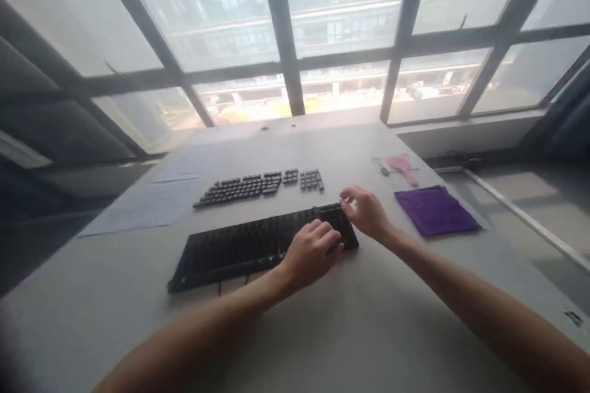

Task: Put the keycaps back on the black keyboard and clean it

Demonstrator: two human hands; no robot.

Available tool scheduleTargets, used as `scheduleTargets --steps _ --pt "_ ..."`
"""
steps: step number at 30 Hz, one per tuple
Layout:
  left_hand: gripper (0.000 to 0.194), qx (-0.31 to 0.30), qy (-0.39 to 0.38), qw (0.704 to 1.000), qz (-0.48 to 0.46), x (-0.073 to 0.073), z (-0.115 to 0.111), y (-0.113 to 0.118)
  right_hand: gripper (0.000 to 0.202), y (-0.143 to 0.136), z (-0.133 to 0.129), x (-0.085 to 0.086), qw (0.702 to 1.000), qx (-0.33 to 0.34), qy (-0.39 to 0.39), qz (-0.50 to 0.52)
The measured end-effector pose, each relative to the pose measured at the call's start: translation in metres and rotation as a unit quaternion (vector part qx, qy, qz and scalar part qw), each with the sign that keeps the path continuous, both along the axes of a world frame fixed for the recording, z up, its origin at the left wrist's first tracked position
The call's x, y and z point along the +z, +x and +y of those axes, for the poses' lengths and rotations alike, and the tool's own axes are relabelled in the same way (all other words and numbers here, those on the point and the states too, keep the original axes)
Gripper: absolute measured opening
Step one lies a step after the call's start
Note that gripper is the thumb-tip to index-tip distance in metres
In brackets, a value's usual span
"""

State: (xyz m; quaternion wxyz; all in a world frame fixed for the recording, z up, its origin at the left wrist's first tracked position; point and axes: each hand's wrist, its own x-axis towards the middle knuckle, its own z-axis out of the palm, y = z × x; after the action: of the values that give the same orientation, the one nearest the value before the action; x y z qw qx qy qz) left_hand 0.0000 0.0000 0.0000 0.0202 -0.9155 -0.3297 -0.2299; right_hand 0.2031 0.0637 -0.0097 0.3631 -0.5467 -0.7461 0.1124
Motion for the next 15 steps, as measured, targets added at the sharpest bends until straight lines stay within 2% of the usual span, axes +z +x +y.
scheduleTargets --steps 4,7,10,12,15 --pt "0.016 -0.009 0.003 1.000 0.002 -0.004 -0.003 0.000 0.017 -0.040 0.056 0.017 0.990 -0.047 -0.079 -0.111" --pt "0.019 -0.011 0.003 1.000 -0.001 -0.002 -0.004 -0.005 0.022 -0.062 0.082 0.016 0.977 -0.068 -0.113 -0.165" --pt "0.023 -0.013 0.007 1.000 -0.010 0.000 -0.004 -0.009 0.024 -0.076 0.093 0.010 0.973 -0.076 -0.128 -0.178" --pt "0.024 -0.018 0.011 1.000 -0.013 0.000 -0.004 -0.009 0.019 -0.079 0.095 0.008 0.970 -0.082 -0.136 -0.185" --pt "0.026 -0.029 0.010 0.999 -0.009 0.000 -0.005 -0.008 0.016 -0.074 0.090 0.013 0.967 -0.092 -0.139 -0.194"
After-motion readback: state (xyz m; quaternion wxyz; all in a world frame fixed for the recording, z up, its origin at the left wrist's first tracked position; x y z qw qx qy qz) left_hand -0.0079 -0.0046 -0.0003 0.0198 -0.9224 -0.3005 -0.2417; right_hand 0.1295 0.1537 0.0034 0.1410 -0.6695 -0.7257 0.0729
